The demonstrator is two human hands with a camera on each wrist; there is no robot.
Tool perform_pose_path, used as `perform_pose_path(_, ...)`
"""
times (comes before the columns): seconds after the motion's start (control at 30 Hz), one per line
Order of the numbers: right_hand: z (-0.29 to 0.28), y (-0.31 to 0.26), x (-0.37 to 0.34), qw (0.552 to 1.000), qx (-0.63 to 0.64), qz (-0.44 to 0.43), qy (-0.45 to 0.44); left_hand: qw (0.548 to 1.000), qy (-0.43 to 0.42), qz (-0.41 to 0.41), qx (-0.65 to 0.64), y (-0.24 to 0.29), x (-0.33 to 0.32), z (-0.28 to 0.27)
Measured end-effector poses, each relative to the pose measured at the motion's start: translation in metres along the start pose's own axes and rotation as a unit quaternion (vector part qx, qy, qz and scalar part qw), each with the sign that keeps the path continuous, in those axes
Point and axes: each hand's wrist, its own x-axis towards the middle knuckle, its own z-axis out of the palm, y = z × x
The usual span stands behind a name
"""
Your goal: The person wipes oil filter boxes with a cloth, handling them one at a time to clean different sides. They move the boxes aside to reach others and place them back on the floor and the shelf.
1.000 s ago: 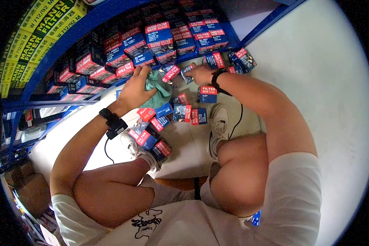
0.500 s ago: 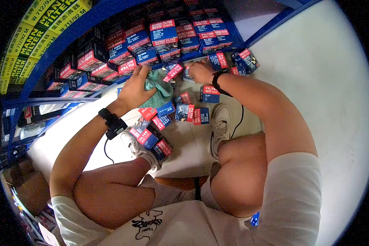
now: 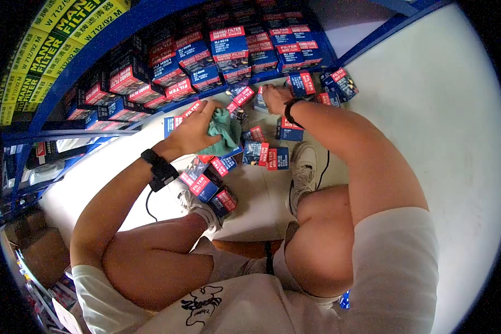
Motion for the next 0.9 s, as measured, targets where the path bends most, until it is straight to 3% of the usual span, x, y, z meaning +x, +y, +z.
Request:
perform_pose_path(0.03,-0.004,-0.001,-0.001,1.0,0.001,0.0,-0.001,0.999,-0.035,-0.034,-0.018,0.0,0.001,0.002)
perform_pose_path(0.17,-0.024,-0.002,-0.009,0.998,0.063,-0.002,-0.025,0.999,-0.035,-0.025,-0.022,-0.006,-0.001,0.013)
perform_pose_path(0.43,-0.032,0.003,-0.027,0.996,0.055,-0.065,0.029,0.988,-0.119,-0.063,0.076,-0.008,0.008,0.023)
perform_pose_path(0.53,-0.041,0.003,-0.037,0.996,0.055,-0.067,0.035,0.984,-0.091,-0.033,0.149,-0.01,0.012,0.029)
perform_pose_path(0.67,-0.048,0.005,-0.047,0.993,0.048,-0.095,0.05,0.988,-0.11,0.002,0.109,-0.028,0.03,0.039)
perform_pose_path(0.73,-0.049,0.007,-0.05,0.992,0.045,-0.104,0.048,0.985,-0.158,-0.019,0.069,-0.019,0.038,0.035)
perform_pose_path(0.9,-0.057,0.012,-0.068,0.99,0.036,-0.119,0.059,0.982,-0.178,-0.045,0.051,-0.01,0.048,0.033)
